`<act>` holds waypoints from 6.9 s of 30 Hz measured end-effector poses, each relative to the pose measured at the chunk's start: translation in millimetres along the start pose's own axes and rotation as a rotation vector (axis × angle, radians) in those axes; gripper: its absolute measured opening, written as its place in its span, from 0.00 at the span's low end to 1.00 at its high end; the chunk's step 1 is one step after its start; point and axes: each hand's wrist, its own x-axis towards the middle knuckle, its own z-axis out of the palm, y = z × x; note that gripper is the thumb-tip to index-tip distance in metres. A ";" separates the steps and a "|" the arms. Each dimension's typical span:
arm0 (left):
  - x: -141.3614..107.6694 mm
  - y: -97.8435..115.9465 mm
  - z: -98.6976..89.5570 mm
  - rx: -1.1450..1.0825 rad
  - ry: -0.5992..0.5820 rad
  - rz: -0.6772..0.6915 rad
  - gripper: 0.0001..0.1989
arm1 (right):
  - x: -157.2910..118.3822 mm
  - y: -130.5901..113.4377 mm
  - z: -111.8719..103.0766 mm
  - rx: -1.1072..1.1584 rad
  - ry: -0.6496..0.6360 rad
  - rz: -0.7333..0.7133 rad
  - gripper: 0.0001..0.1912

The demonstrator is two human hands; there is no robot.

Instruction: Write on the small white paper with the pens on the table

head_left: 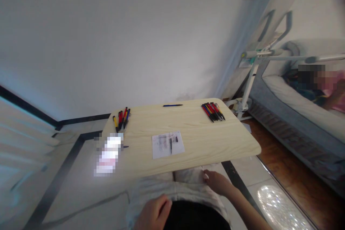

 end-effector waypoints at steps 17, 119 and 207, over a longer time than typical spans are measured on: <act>135.2 10.3 -69.4 0.352 0.308 -0.063 0.22 | -46.2 -102.4 -85.2 0.392 -0.100 -0.352 0.15; 118.9 29.3 -50.4 -0.816 0.348 0.070 0.17 | 42.6 -169.0 -123.2 0.604 0.880 -0.555 0.09; 121.5 16.8 -30.4 -0.619 0.433 0.113 0.13 | 50.2 -156.2 -95.5 0.948 0.747 -0.296 0.08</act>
